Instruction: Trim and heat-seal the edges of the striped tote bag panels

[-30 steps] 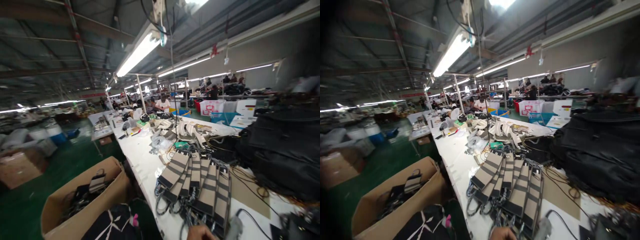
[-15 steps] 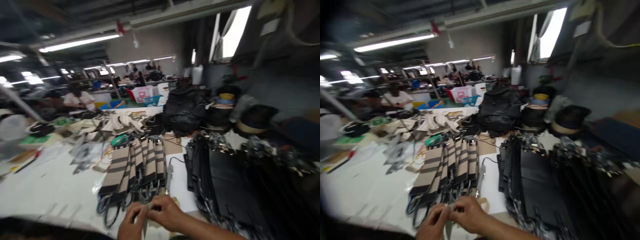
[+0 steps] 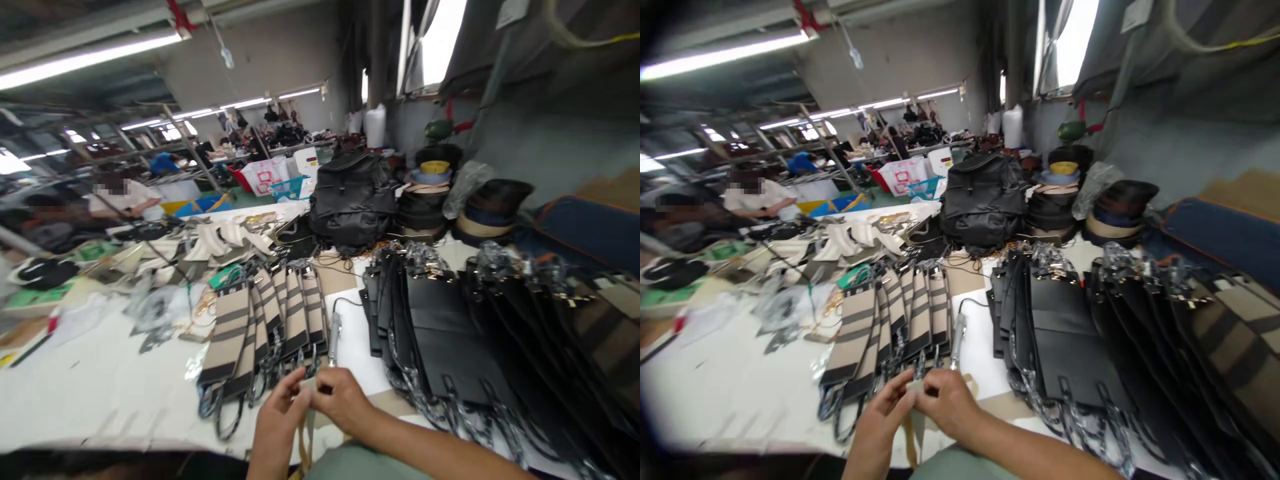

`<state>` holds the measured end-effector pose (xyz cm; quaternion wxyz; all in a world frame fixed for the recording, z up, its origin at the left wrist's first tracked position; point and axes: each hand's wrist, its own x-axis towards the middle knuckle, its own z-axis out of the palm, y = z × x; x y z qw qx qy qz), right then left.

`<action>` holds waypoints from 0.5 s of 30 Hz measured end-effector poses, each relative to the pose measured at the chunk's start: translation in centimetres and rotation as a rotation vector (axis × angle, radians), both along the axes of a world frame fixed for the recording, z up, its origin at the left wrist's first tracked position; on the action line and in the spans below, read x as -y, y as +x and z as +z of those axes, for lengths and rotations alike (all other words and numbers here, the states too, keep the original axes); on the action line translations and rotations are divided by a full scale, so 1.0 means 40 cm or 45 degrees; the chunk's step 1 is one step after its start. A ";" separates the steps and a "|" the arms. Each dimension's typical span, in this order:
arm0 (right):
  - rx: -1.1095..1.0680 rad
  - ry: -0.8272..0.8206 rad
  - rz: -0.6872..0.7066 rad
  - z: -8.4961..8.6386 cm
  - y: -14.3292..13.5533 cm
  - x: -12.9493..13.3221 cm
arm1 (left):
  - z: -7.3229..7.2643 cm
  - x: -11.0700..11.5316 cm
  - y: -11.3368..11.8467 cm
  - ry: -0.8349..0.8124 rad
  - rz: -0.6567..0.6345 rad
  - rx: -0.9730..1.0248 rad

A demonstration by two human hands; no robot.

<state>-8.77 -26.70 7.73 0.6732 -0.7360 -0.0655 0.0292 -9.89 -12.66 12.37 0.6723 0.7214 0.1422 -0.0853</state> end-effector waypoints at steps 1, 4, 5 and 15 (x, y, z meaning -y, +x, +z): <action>-0.011 -0.038 -0.014 -0.004 -0.003 0.001 | 0.001 -0.001 0.000 -0.034 -0.044 -0.019; -0.064 -0.147 -0.005 -0.016 -0.004 0.002 | -0.008 -0.008 0.003 -0.116 -0.075 -0.037; -0.083 -0.160 0.022 -0.018 -0.002 0.000 | -0.015 -0.012 0.005 -0.118 -0.047 -0.029; -0.120 -0.143 0.457 0.027 0.037 -0.103 | 0.047 -0.108 0.018 0.041 0.235 0.208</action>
